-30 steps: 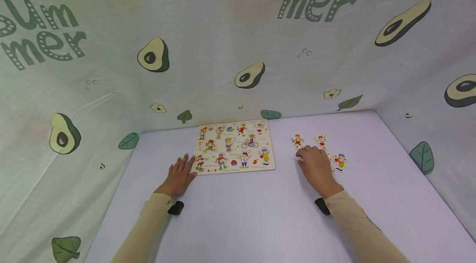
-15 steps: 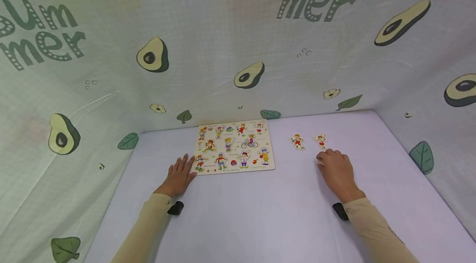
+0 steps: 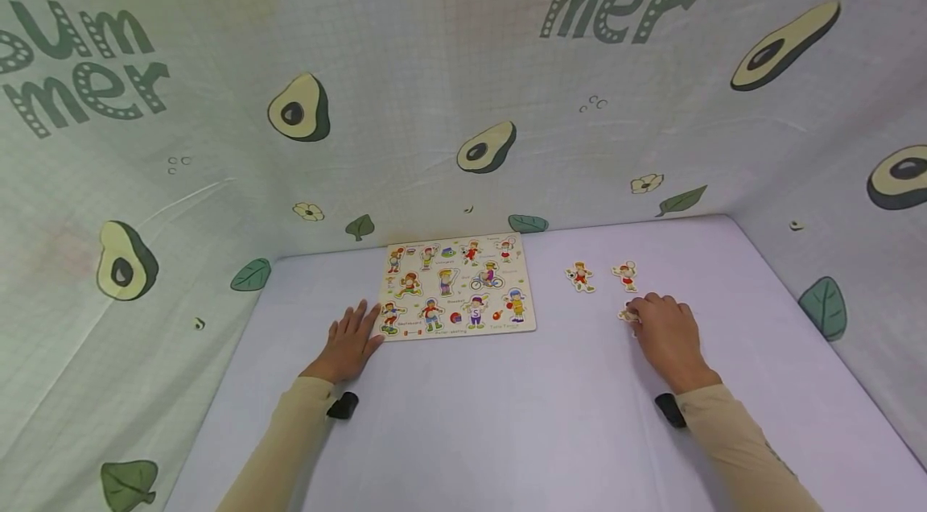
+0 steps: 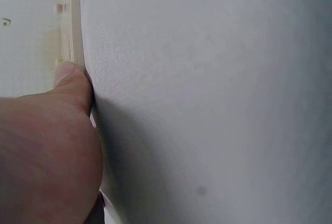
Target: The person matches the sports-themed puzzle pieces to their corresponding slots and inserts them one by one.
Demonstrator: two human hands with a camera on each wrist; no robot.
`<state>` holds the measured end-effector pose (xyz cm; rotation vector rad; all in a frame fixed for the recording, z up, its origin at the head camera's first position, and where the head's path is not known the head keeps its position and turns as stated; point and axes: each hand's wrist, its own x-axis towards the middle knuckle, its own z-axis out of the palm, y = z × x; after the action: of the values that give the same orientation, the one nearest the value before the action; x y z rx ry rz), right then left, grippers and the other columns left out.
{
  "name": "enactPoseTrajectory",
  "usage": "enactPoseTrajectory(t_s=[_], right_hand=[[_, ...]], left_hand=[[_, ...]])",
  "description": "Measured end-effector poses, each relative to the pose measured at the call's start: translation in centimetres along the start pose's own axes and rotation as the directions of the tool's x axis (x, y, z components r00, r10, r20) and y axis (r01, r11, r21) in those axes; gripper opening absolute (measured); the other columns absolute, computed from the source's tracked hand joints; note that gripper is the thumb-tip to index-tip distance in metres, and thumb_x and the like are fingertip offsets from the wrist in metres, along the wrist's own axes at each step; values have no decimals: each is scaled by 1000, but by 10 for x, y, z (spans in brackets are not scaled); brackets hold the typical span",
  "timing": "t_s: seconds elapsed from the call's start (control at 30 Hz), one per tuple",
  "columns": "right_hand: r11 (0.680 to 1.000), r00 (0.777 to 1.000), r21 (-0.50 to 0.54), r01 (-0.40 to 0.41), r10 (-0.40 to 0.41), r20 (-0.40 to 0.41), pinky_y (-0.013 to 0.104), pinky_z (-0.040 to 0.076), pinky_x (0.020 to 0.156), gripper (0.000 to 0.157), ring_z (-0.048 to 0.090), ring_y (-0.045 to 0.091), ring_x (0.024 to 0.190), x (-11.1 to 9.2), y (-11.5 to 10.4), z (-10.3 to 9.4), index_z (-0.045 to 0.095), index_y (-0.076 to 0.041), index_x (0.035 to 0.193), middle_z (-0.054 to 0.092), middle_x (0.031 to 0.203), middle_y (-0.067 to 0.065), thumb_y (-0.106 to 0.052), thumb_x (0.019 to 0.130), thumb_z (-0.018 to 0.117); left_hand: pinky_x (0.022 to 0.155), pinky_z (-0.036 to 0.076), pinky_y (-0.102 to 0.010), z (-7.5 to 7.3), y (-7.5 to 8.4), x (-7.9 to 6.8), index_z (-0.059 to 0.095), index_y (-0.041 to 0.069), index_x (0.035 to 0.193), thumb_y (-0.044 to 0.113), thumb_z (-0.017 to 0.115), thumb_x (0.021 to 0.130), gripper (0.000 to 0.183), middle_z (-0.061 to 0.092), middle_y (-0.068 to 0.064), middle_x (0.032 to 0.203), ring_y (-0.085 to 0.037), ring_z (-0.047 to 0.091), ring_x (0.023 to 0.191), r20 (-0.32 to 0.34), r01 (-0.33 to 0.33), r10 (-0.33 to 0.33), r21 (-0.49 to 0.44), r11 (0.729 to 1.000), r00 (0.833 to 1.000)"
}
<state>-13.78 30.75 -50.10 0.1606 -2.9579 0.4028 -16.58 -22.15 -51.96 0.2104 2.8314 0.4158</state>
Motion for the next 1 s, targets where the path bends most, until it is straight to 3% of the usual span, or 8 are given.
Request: enactPoseTrajectory(t_s=[0.67,1.0], right_hand=[[998,999,-36,54,-54,7,61,50,75,10,64,43,83,9,3,4,72,5,96,70,87,19,1,89,78],[996,996,-30,89,-90,-22,61,51,79,13,65,43,89,11,-18,2,73,5,101,73,95,20,0,91,78]], left_hand=[[127,6,-68,-5,4,-3,25,6,168,32,47,114,64,11,-25,175,-50,6,161,-6,-5,5,-3,1000,1000],[128,5,-68,-4,3,-2,23,7,169,33,47,114,65,9,-24,176,-50,5,161,1,-2,2,-5,1000,1000]])
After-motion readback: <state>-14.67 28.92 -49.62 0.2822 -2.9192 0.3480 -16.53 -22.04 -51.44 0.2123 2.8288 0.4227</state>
